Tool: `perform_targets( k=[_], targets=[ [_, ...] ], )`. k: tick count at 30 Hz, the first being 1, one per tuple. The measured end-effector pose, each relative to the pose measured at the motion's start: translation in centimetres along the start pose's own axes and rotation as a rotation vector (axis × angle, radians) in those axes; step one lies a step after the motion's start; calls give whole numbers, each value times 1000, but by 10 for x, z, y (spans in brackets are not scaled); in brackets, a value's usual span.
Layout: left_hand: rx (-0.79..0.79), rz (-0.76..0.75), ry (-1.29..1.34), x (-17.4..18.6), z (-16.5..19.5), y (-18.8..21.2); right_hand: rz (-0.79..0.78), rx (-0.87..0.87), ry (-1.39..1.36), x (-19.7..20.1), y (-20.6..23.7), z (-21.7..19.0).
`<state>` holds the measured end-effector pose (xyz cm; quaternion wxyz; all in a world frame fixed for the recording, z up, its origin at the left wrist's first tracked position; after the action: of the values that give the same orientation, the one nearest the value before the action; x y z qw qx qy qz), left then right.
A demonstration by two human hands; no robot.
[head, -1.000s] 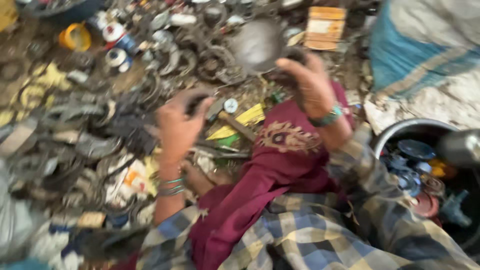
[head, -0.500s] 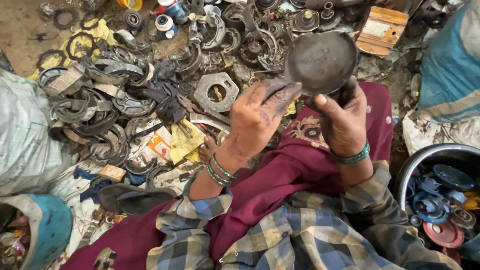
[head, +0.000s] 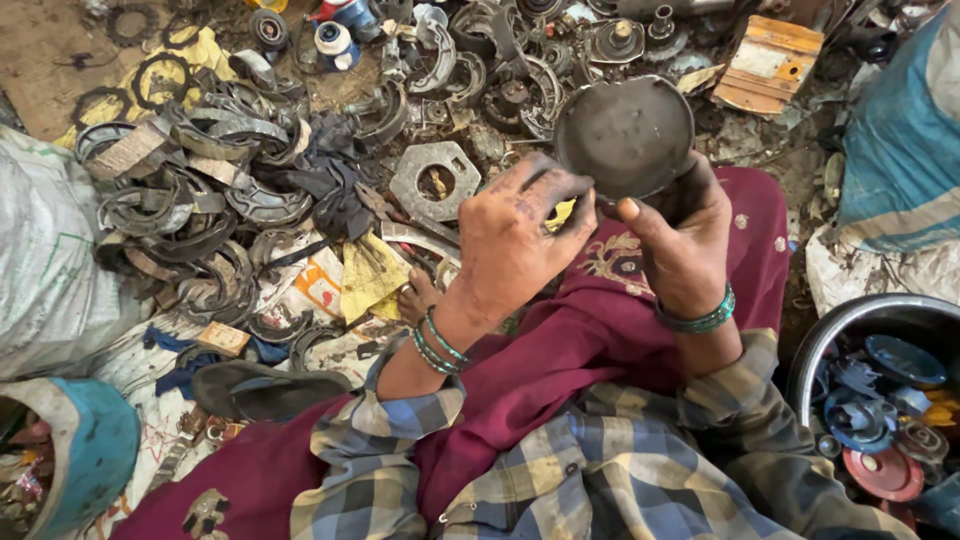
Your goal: The person sits on the floor and uses a hammer to strike and shape small metal parts. They repeatedly pick up parts, hit them on a metal block, and inspect them. The person also handles a small rectangular object, possibly a sponge or block, and places it down.
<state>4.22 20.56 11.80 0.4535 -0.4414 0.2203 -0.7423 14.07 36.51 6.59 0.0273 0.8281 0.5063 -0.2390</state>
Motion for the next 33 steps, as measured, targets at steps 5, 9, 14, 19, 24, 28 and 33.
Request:
perform_targets(
  k=[5,9,14,19,24,28,33],
  targets=[
    [-28,36,-123,-4,1,1,14,-17,-24,0,0,12],
    [-59,53,-213,-6,3,1,65,-116,-56,7,-1,27],
    [-86,80,-194,-3,1,4,89,-285,-294,15,-6,41],
    [68,124,-102,4,-25,2,89,-385,-329,19,-9,46],
    [225,115,321,2,-56,1,11,-439,-394,18,-9,53],
    [425,-31,898,-14,-66,4,-73,-464,-388,14,-9,58],
    [441,-50,1131,-28,-59,12,-133,-512,-284,3,-9,57]
  ],
)
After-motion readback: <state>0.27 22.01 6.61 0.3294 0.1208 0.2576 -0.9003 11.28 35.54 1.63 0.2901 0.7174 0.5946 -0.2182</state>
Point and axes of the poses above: each hand's wrist, its own y-axis away from the middle knuckle, its own x-axis out of the back of the hand, z = x × y, the point moved 3 cm from there along -y, towards the middle knuckle, and after that the axes turned 5 degrees about -x, right-handed, at the moved point
